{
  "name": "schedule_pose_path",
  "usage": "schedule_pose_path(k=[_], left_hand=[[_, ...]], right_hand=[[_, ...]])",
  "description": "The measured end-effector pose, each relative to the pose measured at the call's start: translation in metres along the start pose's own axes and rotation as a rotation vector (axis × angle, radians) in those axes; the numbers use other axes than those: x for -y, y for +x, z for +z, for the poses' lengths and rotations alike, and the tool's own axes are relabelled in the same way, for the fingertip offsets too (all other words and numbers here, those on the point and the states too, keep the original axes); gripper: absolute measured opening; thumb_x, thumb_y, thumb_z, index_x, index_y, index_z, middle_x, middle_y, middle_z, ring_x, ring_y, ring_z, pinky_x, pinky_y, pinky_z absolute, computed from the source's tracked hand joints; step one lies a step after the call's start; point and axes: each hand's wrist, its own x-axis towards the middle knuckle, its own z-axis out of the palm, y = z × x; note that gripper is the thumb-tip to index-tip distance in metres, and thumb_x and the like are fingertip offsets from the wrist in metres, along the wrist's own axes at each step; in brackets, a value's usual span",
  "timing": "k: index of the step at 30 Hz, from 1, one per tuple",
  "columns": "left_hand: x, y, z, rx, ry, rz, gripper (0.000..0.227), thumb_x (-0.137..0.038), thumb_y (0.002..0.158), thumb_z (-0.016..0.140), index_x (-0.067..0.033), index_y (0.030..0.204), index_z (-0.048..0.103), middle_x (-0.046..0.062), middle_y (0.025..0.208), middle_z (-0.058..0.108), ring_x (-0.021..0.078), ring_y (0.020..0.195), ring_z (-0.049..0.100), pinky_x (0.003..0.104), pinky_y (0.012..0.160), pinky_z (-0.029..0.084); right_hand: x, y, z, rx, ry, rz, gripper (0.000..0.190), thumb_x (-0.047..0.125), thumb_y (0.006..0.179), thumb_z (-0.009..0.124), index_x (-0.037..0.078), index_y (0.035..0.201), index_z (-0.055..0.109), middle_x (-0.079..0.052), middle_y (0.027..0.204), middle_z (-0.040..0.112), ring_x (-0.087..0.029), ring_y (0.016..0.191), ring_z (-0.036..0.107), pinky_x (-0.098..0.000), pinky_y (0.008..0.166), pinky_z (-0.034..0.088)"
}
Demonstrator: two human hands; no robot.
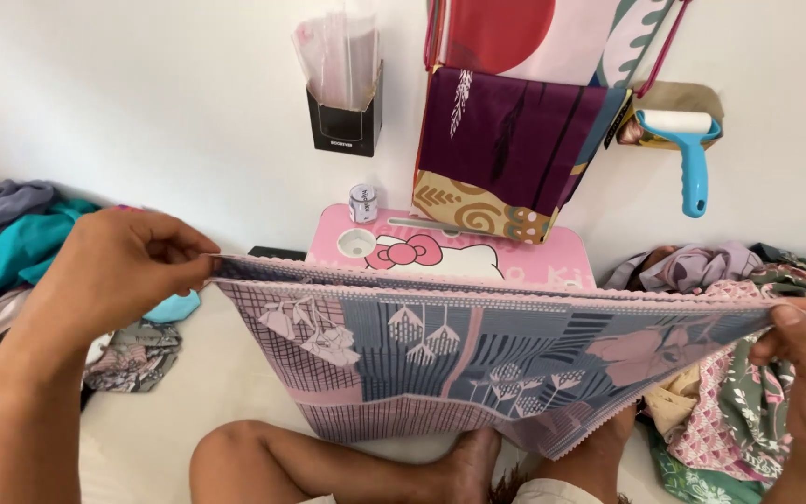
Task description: A person sitting on the floor unfolds, smooths, and folds a checkered cloth on a small Hello Kitty table.
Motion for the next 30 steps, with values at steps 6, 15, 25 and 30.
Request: schedule_pose_path(k=[6, 15, 25, 30], left_hand=[[-0.008, -0.012, -0.014, -0.066, 0.034, -0.022, 0.014, -0.008, 0.089, 0.077, -0.0079, 0.098, 0.088, 0.012, 0.072, 0.082, 0.0138, 0.068, 0.064, 0.032, 0.058, 0.045], [0.009, -0.029, -0.017, -0.079, -0.207, 0.207, 0.007, 0.001, 0.08, 0.084, 0.0002, 0.086, 0.088, 0.005, 0.076, 0.074, 0.0121, 0.068, 0.057, 0.026, 0.059, 0.043], [-0.01, -0.008, -0.02, -0.196, 0.043, -0.069, 0.012, -0.008, 0.088, 0.069, -0.0063, 0.088, 0.08, 0.011, 0.058, 0.069, 0.0158, 0.05, 0.055, 0.033, 0.047, 0.044], [-0.019, -0.002, -0.026, -0.158, -0.097, -0.034, 0.015, 0.001, 0.091, 0.063, -0.0019, 0.093, 0.077, 0.018, 0.065, 0.072, 0.0193, 0.056, 0.064, 0.032, 0.055, 0.049]], right_hand=[[-0.044, 0.027, -0.04, 0.129, -0.045, -0.016, 0.021, 0.028, 0.132, 0.045, 0.008, 0.134, 0.053, -0.005, 0.091, 0.059, -0.015, 0.073, 0.06, -0.0295, 0.071, 0.054], [-0.082, 0.027, -0.062, 0.182, -0.042, 0.017, 0.034, 0.039, 0.138, 0.042, 0.013, 0.119, 0.053, 0.001, 0.09, 0.06, -0.013, 0.074, 0.061, -0.0325, 0.078, 0.055], [0.022, 0.022, -0.003, 0.207, -0.066, -0.079, 0.019, 0.028, 0.125, 0.046, 0.012, 0.128, 0.054, 0.009, 0.067, 0.043, -0.002, 0.045, 0.037, -0.0179, 0.035, 0.034], [0.087, 0.029, 0.056, 0.101, -0.027, -0.032, 0.005, 0.015, 0.124, 0.053, 0.012, 0.121, 0.054, 0.002, 0.069, 0.048, -0.007, 0.051, 0.043, -0.0211, 0.044, 0.036]])
